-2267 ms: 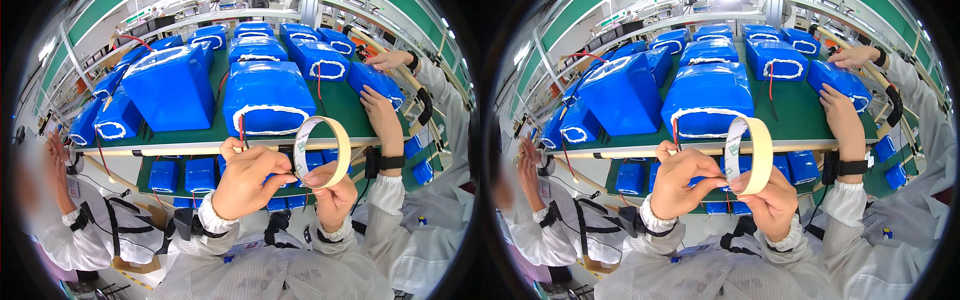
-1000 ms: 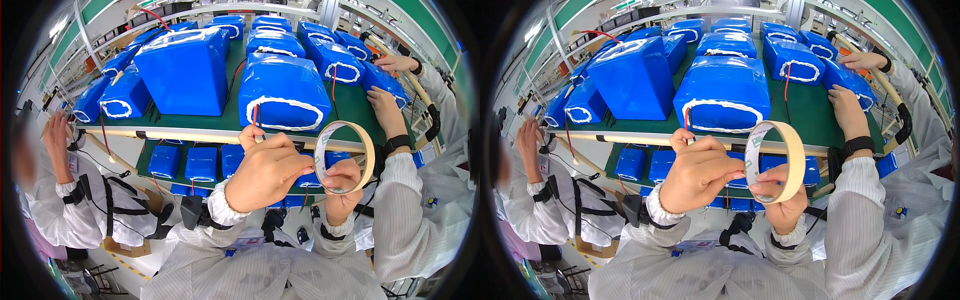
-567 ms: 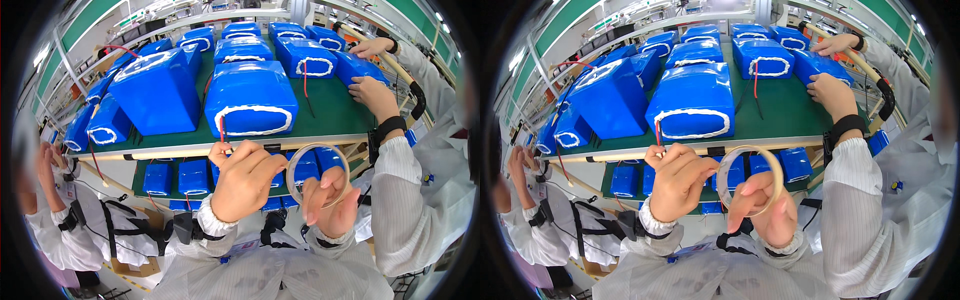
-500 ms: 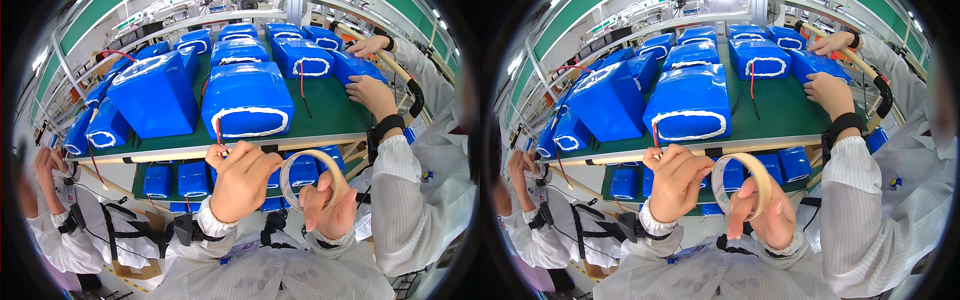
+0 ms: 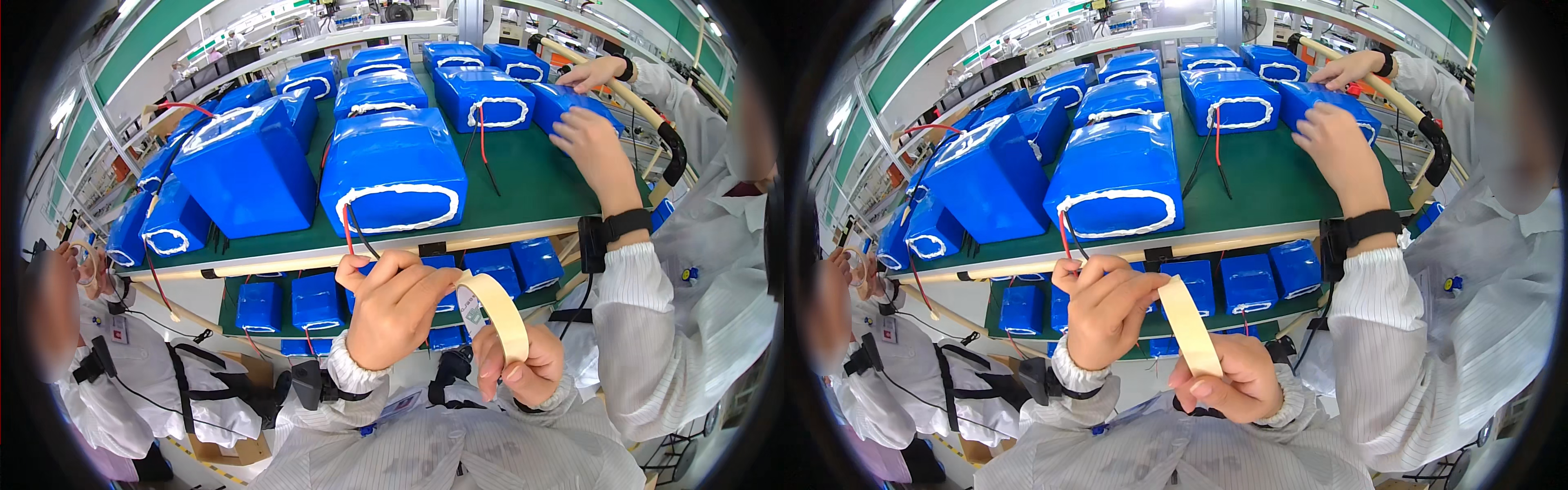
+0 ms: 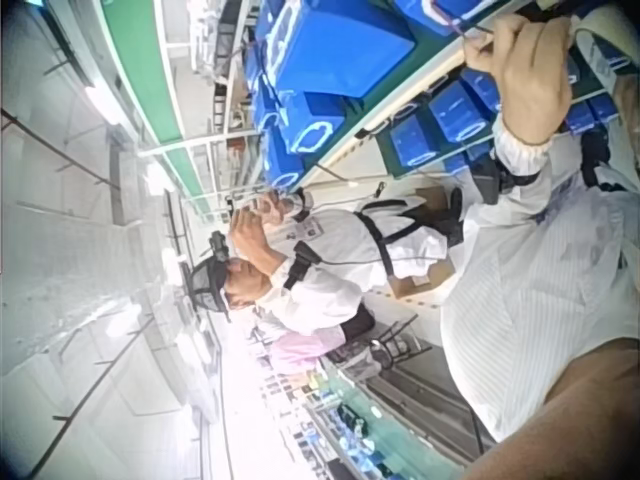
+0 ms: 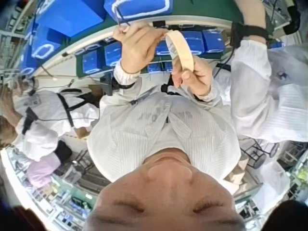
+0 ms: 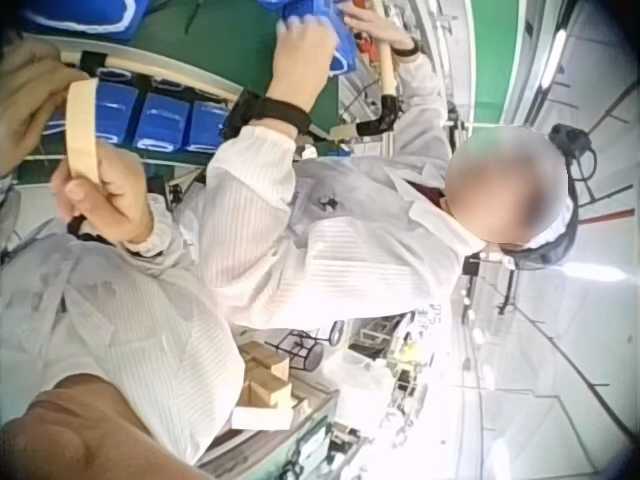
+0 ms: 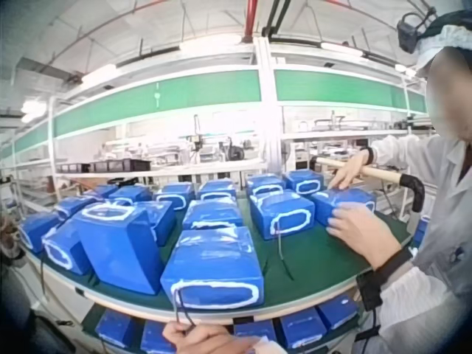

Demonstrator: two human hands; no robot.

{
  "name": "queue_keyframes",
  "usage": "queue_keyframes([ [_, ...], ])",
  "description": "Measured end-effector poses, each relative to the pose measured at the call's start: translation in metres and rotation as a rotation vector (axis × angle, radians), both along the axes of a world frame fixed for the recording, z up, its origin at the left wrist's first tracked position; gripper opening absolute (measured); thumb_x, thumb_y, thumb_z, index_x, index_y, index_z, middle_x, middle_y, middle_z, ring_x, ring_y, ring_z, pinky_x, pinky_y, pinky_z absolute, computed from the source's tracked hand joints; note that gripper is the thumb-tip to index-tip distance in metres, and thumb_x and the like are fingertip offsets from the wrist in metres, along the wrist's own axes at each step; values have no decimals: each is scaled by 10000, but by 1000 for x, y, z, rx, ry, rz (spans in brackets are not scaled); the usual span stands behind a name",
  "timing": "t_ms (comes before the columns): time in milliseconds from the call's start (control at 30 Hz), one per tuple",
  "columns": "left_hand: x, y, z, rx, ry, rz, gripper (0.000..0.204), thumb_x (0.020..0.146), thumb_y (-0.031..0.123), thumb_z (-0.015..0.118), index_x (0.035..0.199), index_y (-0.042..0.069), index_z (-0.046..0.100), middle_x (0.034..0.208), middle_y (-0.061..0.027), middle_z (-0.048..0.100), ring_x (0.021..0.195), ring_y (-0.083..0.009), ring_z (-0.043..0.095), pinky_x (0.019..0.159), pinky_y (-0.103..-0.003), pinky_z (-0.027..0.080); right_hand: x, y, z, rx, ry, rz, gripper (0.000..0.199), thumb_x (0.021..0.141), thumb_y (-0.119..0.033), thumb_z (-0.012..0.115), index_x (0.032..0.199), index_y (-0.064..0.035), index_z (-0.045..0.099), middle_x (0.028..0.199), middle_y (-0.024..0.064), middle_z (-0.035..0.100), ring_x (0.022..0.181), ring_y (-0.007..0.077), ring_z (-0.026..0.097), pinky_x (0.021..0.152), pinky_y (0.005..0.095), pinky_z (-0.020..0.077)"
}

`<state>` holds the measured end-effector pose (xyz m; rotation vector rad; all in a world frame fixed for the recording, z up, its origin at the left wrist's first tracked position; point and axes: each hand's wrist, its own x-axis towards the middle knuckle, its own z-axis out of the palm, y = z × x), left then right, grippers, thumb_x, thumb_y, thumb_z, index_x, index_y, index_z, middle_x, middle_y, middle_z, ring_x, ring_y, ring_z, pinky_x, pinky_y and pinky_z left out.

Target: Applying tape to wires on blue battery pack units on a factory assembly line.

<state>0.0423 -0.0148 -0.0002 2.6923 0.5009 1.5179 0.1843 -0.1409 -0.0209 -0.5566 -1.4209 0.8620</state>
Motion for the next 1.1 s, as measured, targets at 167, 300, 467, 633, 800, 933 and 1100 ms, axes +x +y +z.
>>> queue_keyframes([
  [167,-7,1,-1,34,-2,-28,227,625,52,718,839,124,706,746,57,631,743,-127,537,787,-395,207,2,0,2,4,-87,1,199,918,-161,550,922,33,599,696,72,620,568,151,605,546,256,461],
  [300,-7,1,-3,70,0,6,255,606,35,693,845,124,702,794,70,646,769,-119,553,792,-406,208,1,0,0,10,-200,-1,130,874,-137,600,890,-12,631,729,69,646,639,227,614,609,312,471],
  [467,-5,-2,-6,76,-35,50,247,603,30,677,828,130,691,773,67,637,765,-130,551,816,-406,207,-5,-1,-6,95,-229,-6,114,851,-136,626,866,-24,646,762,54,659,701,258,616,640,331,485],
  [633,-1,-4,-8,74,-68,91,195,588,25,679,758,121,667,694,41,607,740,-152,524,849,-394,212,-8,-8,-11,101,-333,-90,96,828,-112,652,855,-19,656,781,62,664,701,260,624,661,330,493],
  [800,-1,-3,-11,21,-152,147,161,671,58,695,801,152,682,723,67,619,750,-128,536,827,-403,199,-11,-12,-18,95,-353,-143,88,818,-94,655,838,-8,657,776,66,664,693,265,627,649,329,497],
  [933,-1,-3,-14,-23,-135,163,155,683,64,704,807,155,690,741,67,631,746,-124,536,834,-402,197,-10,-11,-26,68,-374,-149,194,858,-84,613,1016,19,566,823,105,669,701,232,639,634,303,500],
  [1100,-2,-4,-17,38,-85,75,241,635,54,704,858,146,710,780,54,648,730,-126,527,780,-365,245,-25,-3,-30,-311,164,-16,428,947,-94,479,1256,-40,187,1010,183,627,786,164,635,659,279,515],
])
